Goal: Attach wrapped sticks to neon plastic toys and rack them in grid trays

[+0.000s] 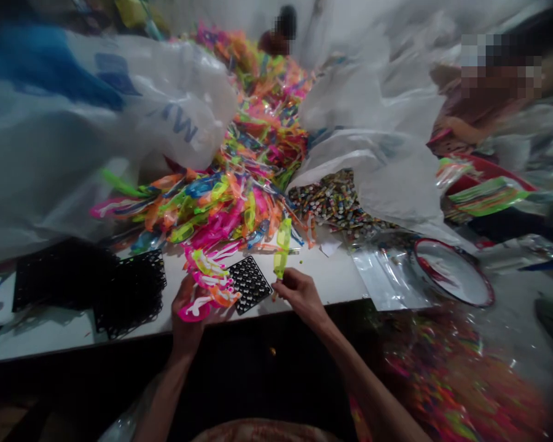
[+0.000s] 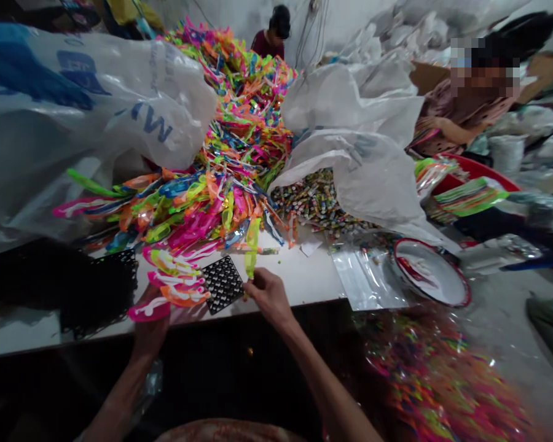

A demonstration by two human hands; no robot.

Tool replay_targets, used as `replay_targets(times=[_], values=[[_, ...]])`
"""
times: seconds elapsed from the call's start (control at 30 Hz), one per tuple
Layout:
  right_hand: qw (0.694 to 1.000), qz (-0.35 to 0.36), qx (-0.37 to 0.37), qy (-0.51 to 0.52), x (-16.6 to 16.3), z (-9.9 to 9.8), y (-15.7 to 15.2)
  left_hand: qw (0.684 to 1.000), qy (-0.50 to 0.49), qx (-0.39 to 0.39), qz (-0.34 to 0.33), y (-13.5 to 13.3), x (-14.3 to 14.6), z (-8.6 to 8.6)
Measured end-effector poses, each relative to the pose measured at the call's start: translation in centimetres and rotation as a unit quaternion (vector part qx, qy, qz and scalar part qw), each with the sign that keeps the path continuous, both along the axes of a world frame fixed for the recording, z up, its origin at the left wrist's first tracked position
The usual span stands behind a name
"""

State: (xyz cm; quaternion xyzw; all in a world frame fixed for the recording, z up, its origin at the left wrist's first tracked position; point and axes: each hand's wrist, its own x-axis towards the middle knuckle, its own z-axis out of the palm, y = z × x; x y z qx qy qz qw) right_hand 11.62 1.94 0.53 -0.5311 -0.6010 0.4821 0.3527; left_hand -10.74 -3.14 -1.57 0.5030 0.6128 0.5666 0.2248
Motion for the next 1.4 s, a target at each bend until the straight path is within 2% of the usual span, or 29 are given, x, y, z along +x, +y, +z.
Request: replay_targets(times=[0.1, 0.17, 0.23, 0.37, 0.47, 0.53, 0.63, 0.77, 0.9, 1.07, 1.17, 1.23, 1.3, 1.4], values=[[0.995, -0.019, -0.04, 0.093, -2.5, -1.8, -2.1, 0.988, -0.115, 0.071, 0.079, -0.9, 2.0, 2.2], [0.995, -0.017, -0.024, 0.09, -3.7, -2.5, -2.4, 0.974, -0.132, 0.164, 0.084, -0.5, 3.1, 4.0], [0.997, 0.007, -0.009, 0.072, -4.2, -2.7, -2.3, 0.968, -0.068, 0.223, 0.089, 0.5, 3.7, 5.6], [0.997, 0.063, 0.031, 0.013, -4.0, -2.5, -2.2, 0.977, 0.114, 0.18, 0.022, 2.7, 3.5, 7.3], [0.998, 0.064, 0.025, 0.009, -4.0, -2.5, -2.5, 0.949, 0.23, 0.216, -0.019, 3.7, 2.9, 7.6], [0.999, 0.044, 0.002, 0.018, -4.3, -2.6, -2.6, 0.937, 0.259, 0.23, -0.037, 3.9, 2.6, 7.6], [0.999, 0.04, 0.018, -0.012, -4.8, -2.6, -2.6, 0.941, 0.261, 0.207, -0.059, 3.9, 2.6, 7.7], [0.988, 0.089, 0.076, -0.101, -4.7, -2.0, -2.4, 0.937, 0.275, 0.203, -0.068, 4.0, 2.7, 7.8], [0.966, 0.11, 0.116, -0.204, -5.0, -1.6, -2.6, 0.932, 0.286, 0.206, -0.088, 4.3, 2.6, 7.7], [0.919, 0.154, 0.139, -0.335, -7.3, -2.4, -4.0, 0.927, 0.275, 0.229, -0.111, 4.4, 2.7, 7.1], [0.922, 0.138, 0.136, -0.335, -7.4, -2.5, -4.2, 0.921, 0.282, 0.243, -0.111, 4.6, 2.9, 7.2], [0.933, 0.16, 0.14, -0.292, -6.0, -1.9, -3.0, 0.919, 0.278, 0.252, -0.12, 4.6, 2.8, 7.6], [0.929, 0.173, 0.159, -0.286, -3.8, -1.0, -0.5, 0.92, 0.271, 0.251, -0.133, 4.3, 2.5, 8.1], [0.893, 0.069, 0.196, -0.399, -0.3, 0.0, 4.2, 0.924, 0.269, 0.229, -0.148, 3.5, 2.2, 8.7]])
